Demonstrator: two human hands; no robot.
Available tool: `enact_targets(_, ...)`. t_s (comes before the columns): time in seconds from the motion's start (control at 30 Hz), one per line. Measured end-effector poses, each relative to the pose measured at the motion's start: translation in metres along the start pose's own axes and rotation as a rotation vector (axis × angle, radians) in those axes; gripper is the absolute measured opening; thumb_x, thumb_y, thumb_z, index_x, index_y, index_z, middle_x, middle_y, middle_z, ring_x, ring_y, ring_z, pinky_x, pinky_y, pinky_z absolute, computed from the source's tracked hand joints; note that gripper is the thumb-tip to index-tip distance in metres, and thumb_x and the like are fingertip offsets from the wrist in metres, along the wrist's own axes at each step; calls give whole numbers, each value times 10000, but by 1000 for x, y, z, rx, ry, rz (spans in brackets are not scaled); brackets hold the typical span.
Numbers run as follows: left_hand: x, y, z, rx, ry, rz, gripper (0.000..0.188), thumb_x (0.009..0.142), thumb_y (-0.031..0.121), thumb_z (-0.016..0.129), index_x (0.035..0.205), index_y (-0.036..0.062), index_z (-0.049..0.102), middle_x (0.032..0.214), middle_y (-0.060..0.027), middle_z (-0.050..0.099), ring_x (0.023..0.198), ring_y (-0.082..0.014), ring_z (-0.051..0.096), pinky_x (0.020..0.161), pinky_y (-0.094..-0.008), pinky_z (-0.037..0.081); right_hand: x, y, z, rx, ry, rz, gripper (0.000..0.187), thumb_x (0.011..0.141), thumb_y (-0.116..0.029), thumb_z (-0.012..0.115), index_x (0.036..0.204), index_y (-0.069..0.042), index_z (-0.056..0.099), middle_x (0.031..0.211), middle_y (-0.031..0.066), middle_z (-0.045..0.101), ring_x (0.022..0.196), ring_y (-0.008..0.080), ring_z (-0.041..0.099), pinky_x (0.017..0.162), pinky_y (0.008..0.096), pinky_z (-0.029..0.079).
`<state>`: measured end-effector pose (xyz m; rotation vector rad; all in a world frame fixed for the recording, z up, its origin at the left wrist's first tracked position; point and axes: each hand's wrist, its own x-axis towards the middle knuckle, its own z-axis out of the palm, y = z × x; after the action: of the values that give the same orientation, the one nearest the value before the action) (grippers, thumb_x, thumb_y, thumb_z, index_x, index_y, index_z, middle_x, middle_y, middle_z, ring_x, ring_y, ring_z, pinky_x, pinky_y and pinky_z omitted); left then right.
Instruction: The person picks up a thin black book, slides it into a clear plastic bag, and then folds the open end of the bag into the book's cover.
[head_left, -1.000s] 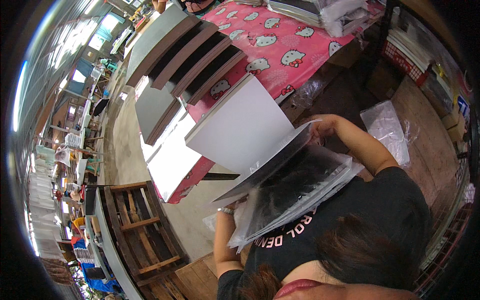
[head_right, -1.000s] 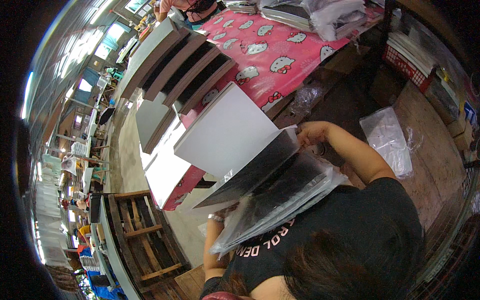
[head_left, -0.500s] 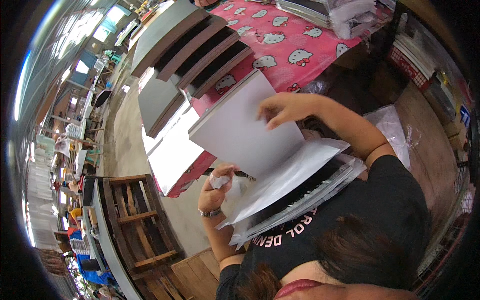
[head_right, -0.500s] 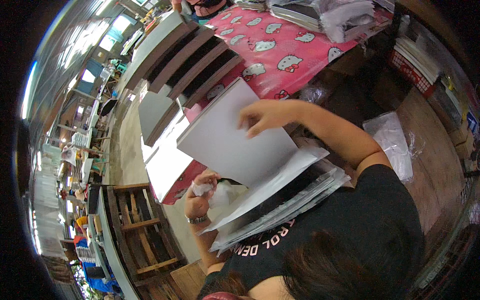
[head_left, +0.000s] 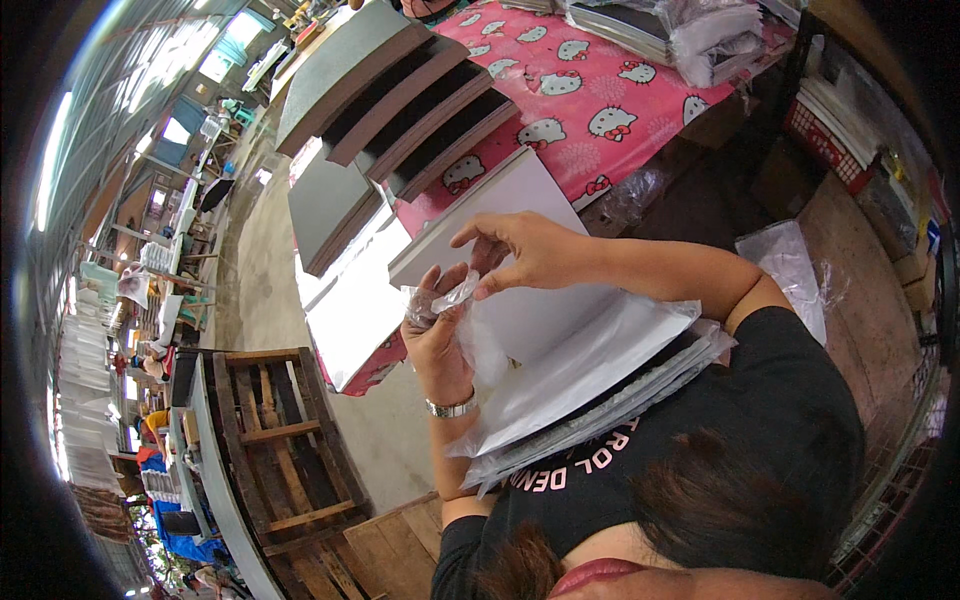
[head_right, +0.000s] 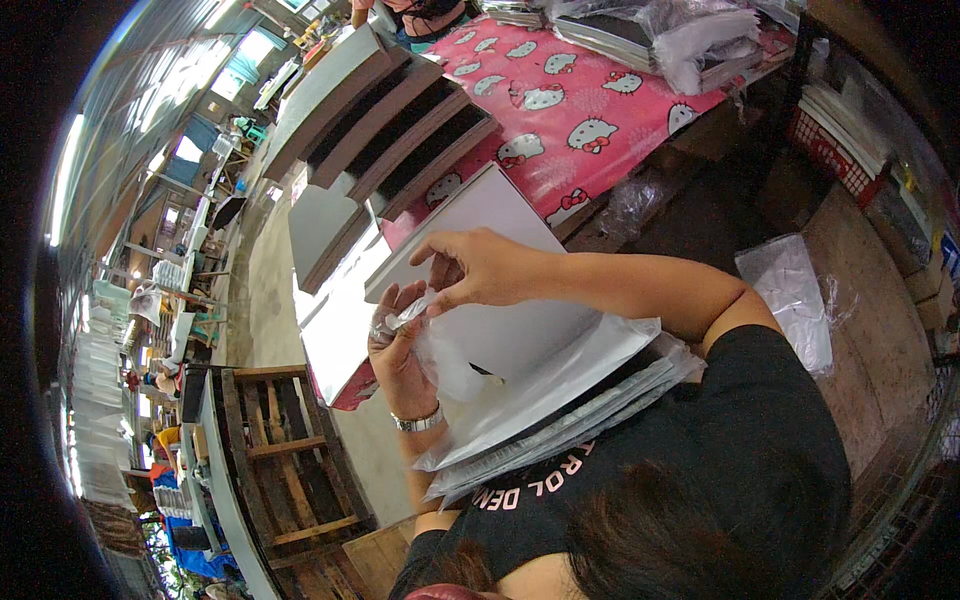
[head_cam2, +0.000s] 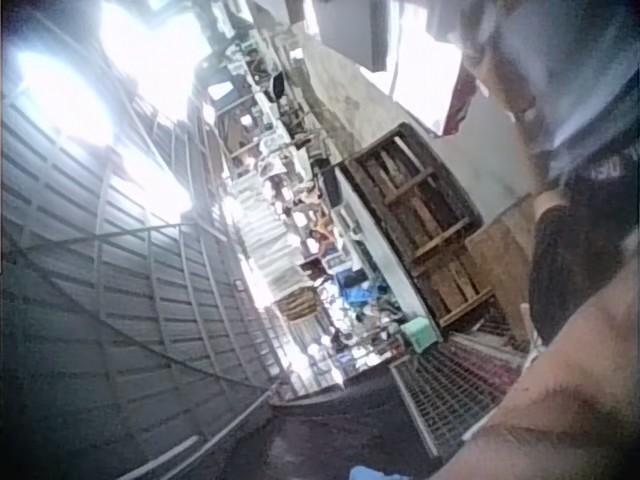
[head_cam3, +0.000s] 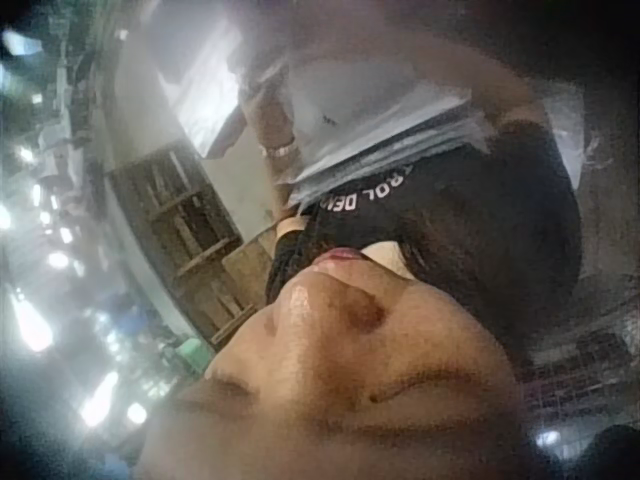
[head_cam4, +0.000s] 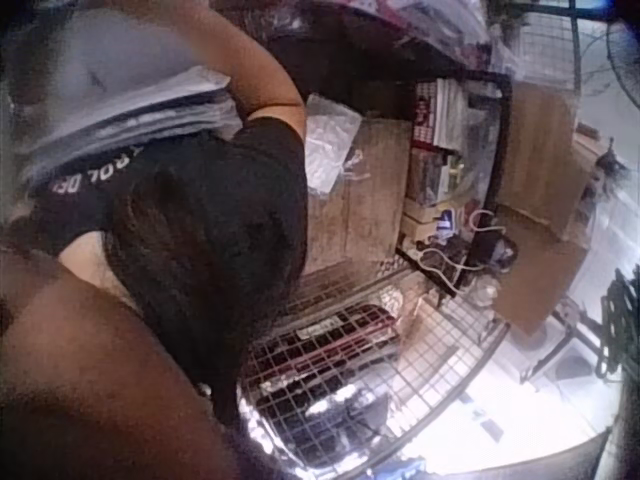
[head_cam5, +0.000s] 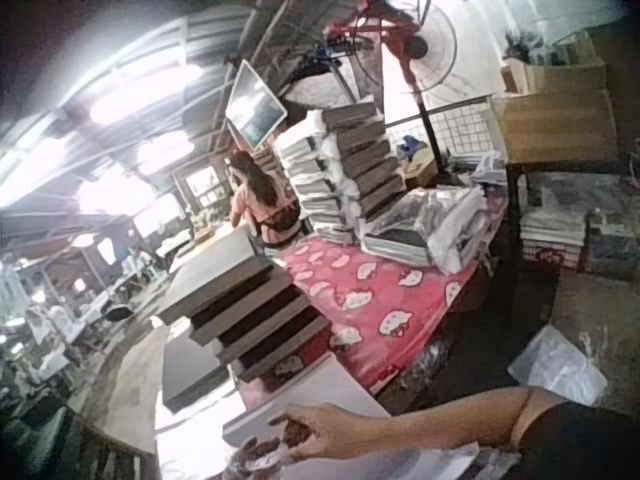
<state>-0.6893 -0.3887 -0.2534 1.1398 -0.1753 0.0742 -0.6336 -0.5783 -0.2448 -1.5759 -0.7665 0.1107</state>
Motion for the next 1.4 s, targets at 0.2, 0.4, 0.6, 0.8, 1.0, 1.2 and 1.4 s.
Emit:
enact_targets(0.2, 0, 2, -7, 244, 125, 129, 356, 750, 6, 718, 1074, -18, 572, 993, -85, 650, 807, -153, 631, 672, -269, 518, 9, -4, 1, 37, -20, 79, 135, 809, -131, 709, 838, -16, 644, 795, 33, 611, 747, 74, 547, 710, 268, 468)
enact_targets(0.4, -5, 0, 3, 232, 113, 115, 335, 760, 28, 723, 1062, -3, 581, 904, -24, 633, 727, -95, 589, 618, -199, 468, 11, 2, 14, -33, 173, -290, 184, 864, -169, 649, 753, -25, 622, 684, 15, 559, 663, 99, 534, 614, 243, 430)
enact_targets(0.6, -17, -2, 1, 142, 88, -33, 173, 853, 97, 650, 982, 43, 548, 805, 33, 550, 687, -51, 502, 602, -183, 395, -5, -3, 16, 656, -94, 116, 171, 864, -106, 643, 995, -34, 559, 722, 43, 583, 659, 121, 574, 623, 224, 438)
enact_targets(0.8, -29, 29, -34, -291, -92, -60, 173, 938, 236, 525, 893, 70, 508, 671, -1, 487, 630, -123, 493, 556, -227, 400, -34, -27, -1, 494, -793, 96, 314, 855, -85, 645, 1092, -72, 440, 741, 43, 593, 690, 133, 604, 644, 272, 479)
enact_targets(1.0, -35, 8, -31, 79, 567, -41, 185, 957, 278, 507, 909, 102, 536, 714, 4, 541, 608, -97, 476, 525, -214, 374, -33, -7, -34, 629, -5, 1, 290, 900, -170, 602, 1093, -87, 403, 734, 32, 555, 672, 132, 562, 664, 283, 456)
enact_targets(1.2, -38, 25, -61, -44, 359, 86, 201, 939, 323, 529, 950, 122, 537, 767, 4, 575, 621, -86, 504, 569, -224, 448, -32, 11, -44, -78, -841, 134, 313, 839, -204, 680, 1067, -46, 533, 708, -10, 535, 687, 80, 507, 645, 254, 415)
enact_targets(1.4, -73, -5, -67, 475, -109, -229, 416, 861, 297, 599, 1145, -3, 551, 928, -115, 650, 742, -161, 614, 641, -289, 503, -33, -6, -71, 1026, -68, 29, 203, 898, -255, 603, 888, -53, 623, 731, -26, 566, 690, 69, 506, 640, 251, 430)
